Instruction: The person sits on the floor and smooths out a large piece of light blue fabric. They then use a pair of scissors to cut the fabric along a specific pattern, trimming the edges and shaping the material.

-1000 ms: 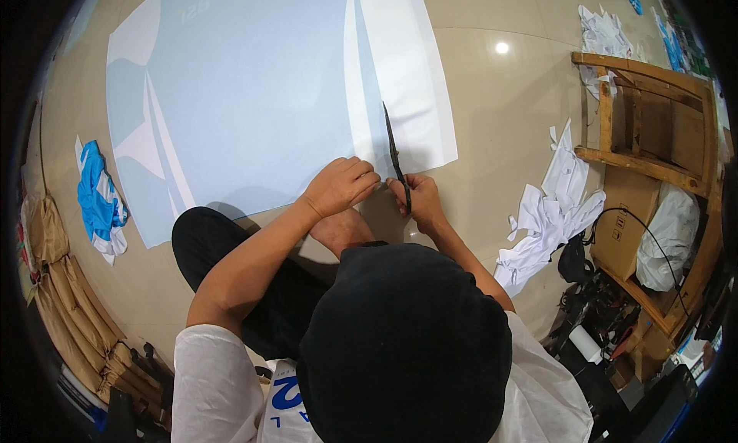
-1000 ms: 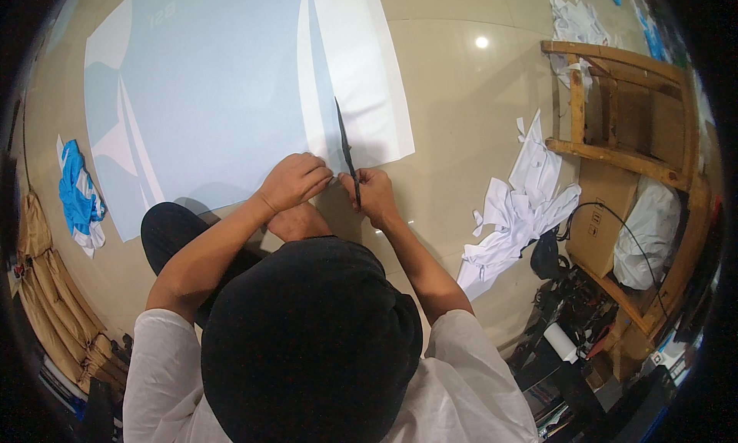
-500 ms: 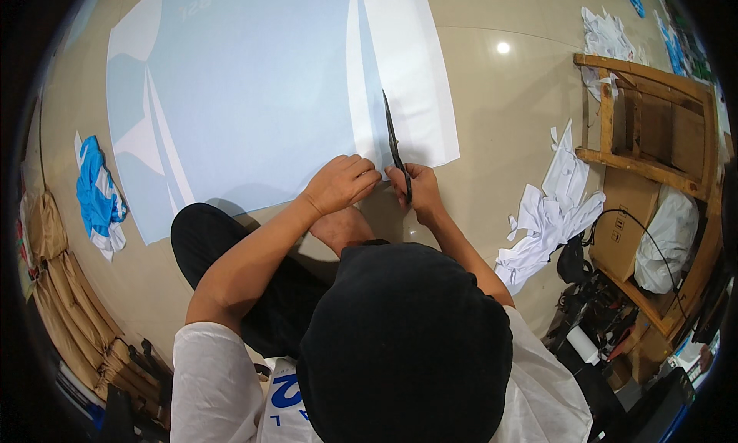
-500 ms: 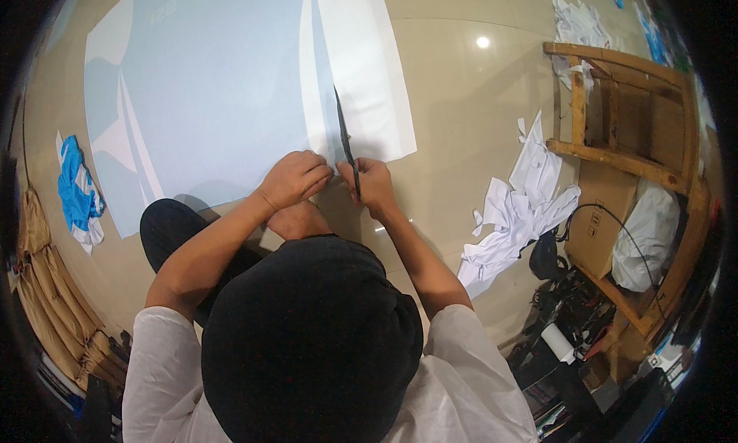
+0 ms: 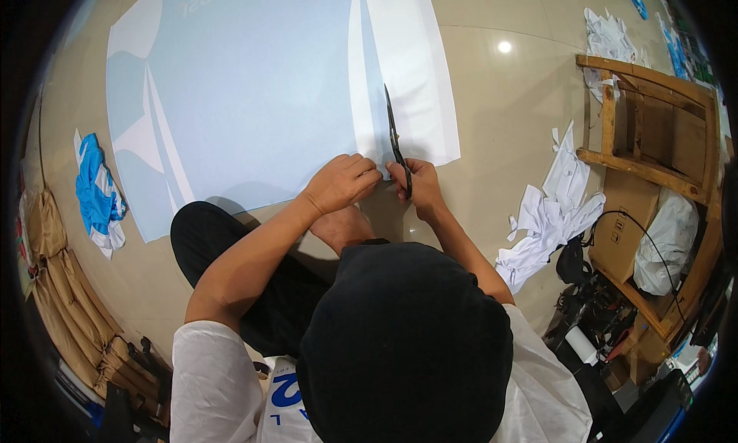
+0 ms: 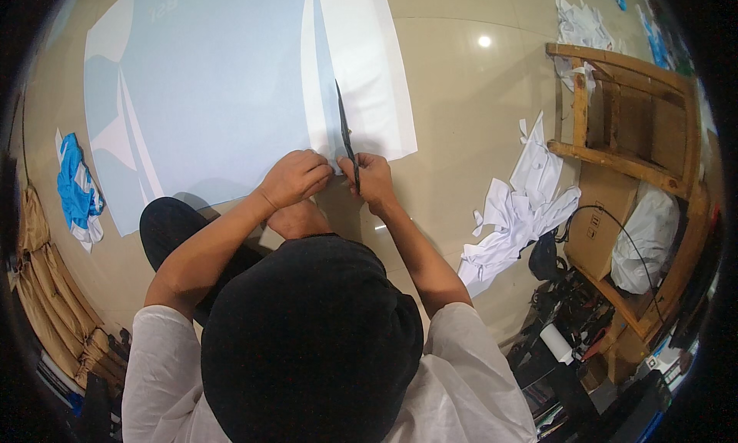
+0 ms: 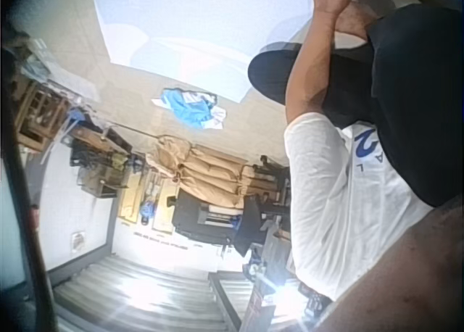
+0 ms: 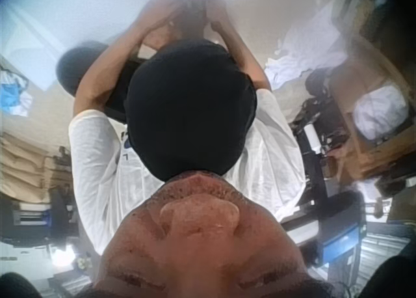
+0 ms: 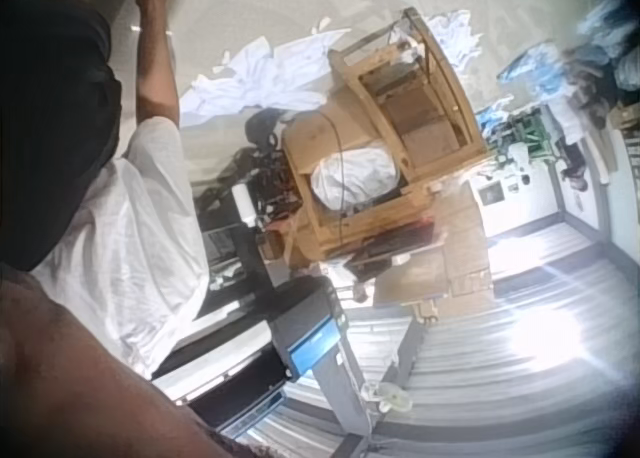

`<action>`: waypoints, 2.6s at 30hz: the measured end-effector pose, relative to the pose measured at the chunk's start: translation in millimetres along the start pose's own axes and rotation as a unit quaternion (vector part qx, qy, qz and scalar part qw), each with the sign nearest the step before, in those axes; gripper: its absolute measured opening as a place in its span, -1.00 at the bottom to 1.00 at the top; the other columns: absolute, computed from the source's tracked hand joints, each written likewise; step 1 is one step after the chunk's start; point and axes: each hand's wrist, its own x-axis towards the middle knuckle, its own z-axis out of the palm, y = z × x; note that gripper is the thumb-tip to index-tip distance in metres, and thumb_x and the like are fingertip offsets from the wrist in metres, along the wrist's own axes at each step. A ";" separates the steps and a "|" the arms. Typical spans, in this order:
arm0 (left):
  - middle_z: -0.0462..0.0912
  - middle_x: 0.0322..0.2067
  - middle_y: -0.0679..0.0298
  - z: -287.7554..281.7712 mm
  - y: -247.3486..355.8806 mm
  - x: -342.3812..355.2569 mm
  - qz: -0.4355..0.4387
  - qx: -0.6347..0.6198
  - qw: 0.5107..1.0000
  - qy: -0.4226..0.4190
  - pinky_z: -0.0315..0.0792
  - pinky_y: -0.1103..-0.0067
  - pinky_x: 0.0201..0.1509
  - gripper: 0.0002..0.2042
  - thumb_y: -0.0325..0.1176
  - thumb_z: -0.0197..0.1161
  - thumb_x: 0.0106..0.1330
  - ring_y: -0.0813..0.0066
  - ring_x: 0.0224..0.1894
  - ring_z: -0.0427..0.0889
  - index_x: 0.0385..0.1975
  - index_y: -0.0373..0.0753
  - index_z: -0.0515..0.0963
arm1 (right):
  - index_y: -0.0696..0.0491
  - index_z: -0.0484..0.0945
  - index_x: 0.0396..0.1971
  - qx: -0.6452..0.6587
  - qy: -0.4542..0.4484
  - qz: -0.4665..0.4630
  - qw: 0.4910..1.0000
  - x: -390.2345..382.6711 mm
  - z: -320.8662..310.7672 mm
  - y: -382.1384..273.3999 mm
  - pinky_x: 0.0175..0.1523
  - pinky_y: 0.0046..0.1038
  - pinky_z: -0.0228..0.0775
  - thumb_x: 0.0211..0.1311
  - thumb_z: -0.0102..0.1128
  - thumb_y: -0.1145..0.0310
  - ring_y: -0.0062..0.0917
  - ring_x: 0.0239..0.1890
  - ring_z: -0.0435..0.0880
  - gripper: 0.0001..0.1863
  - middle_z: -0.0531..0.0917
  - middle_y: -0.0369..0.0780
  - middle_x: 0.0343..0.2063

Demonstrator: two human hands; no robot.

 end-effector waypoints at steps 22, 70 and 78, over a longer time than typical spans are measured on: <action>0.54 -0.29 0.36 1.9 -1.0 -0.3 0.002 -0.005 1.000 -0.002 0.49 0.42 -0.14 -0.84 -0.37 0.40 0.25 0.36 -0.22 0.60 -0.22 -0.09 0.60 | 0.05 0.54 -0.61 -0.013 -0.009 -0.016 1.000 8.3 0.8 -11.8 -0.66 -0.54 0.17 0.32 0.49 0.12 -0.67 -0.76 0.43 -0.57 0.52 -0.35 -0.73; 0.52 -0.32 0.40 4.7 -1.1 -0.7 0.000 -0.003 1.000 0.007 0.49 0.45 -0.16 -0.87 -0.37 0.42 0.24 0.41 -0.22 0.59 -0.27 -0.06 0.62 | 0.06 0.54 -0.58 0.008 -0.034 -0.032 0.999 34.0 9.2 -37.8 -0.64 -0.54 0.28 0.32 0.48 0.22 -0.69 -0.73 0.45 -0.64 0.53 -0.35 -0.70; 0.52 -0.31 0.36 4.3 -2.8 0.0 0.005 -0.019 1.000 -0.001 0.50 0.42 -0.16 -0.85 -0.40 0.42 0.22 0.35 -0.24 0.58 -0.24 -0.09 0.63 | 0.06 0.54 -0.62 -0.003 -0.023 -0.036 0.999 38.1 13.7 -51.4 -0.68 -0.52 0.25 0.32 0.47 0.19 -0.66 -0.77 0.42 -0.60 0.50 -0.34 -0.74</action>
